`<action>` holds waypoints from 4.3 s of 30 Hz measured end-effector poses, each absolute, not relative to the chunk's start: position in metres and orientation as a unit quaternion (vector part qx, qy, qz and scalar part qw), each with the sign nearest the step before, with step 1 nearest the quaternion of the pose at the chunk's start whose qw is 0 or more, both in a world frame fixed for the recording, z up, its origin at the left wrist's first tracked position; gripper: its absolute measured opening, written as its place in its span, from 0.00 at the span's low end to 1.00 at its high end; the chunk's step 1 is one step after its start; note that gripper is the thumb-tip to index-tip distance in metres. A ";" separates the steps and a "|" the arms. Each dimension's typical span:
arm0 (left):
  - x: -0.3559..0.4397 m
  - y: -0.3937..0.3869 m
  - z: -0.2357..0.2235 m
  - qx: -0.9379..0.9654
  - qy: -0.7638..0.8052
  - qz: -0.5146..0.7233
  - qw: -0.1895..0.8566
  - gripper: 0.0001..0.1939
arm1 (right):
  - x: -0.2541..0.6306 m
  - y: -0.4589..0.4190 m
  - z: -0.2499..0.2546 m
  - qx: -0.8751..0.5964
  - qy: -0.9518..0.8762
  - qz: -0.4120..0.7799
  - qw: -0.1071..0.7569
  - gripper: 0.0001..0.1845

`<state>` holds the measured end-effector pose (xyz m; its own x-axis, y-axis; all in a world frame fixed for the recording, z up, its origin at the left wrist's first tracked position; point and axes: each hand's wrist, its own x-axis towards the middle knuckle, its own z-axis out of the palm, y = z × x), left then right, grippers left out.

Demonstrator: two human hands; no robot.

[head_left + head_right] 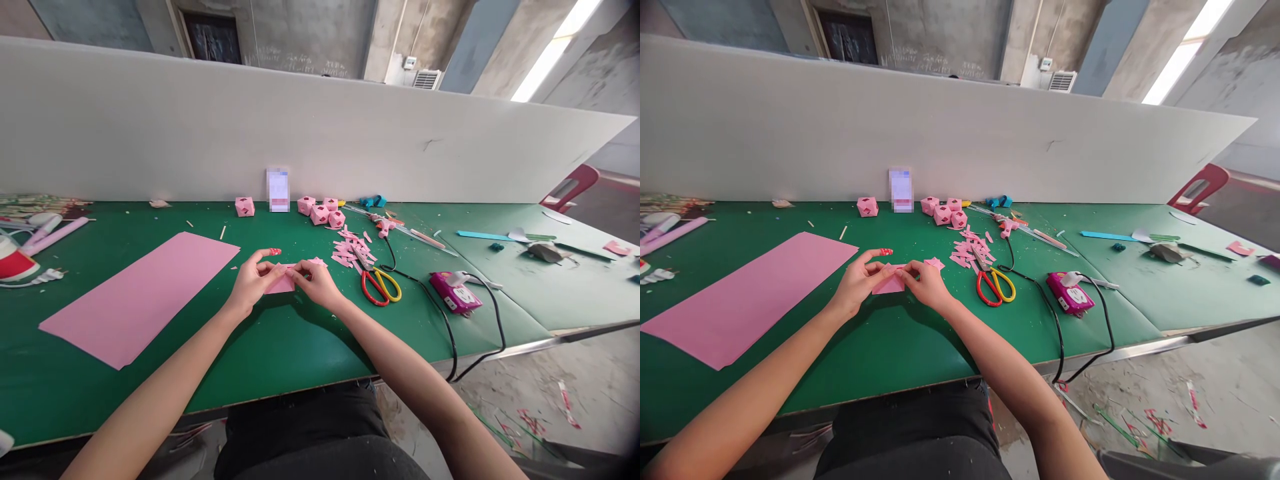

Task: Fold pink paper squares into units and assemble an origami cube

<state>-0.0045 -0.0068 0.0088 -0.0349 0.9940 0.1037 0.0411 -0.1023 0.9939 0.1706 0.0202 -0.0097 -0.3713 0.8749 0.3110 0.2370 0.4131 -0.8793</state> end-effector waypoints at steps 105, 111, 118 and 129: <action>-0.006 -0.019 0.028 0.540 0.461 0.504 0.492 0.38 | 0.178 0.019 0.005 -0.328 -0.584 0.615 0.417 0.26; -0.006 -0.020 0.028 0.516 0.458 0.512 0.512 0.39 | 0.179 0.017 0.006 -0.309 -0.583 0.634 0.404 0.25; -0.004 -0.019 0.027 0.524 0.460 0.541 0.470 0.37 | 0.182 0.017 0.009 -0.298 -0.566 0.638 0.428 0.22; -0.004 -0.017 0.018 0.559 0.468 0.536 0.426 0.34 | 0.181 0.018 0.010 -0.332 -0.561 0.614 0.444 0.24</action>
<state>-0.0040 -0.0168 0.0178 -0.0132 0.9797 0.2000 0.0671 -0.1987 0.9778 0.1810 0.0181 0.0097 -0.3854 0.9183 0.0909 -0.1731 0.0248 -0.9846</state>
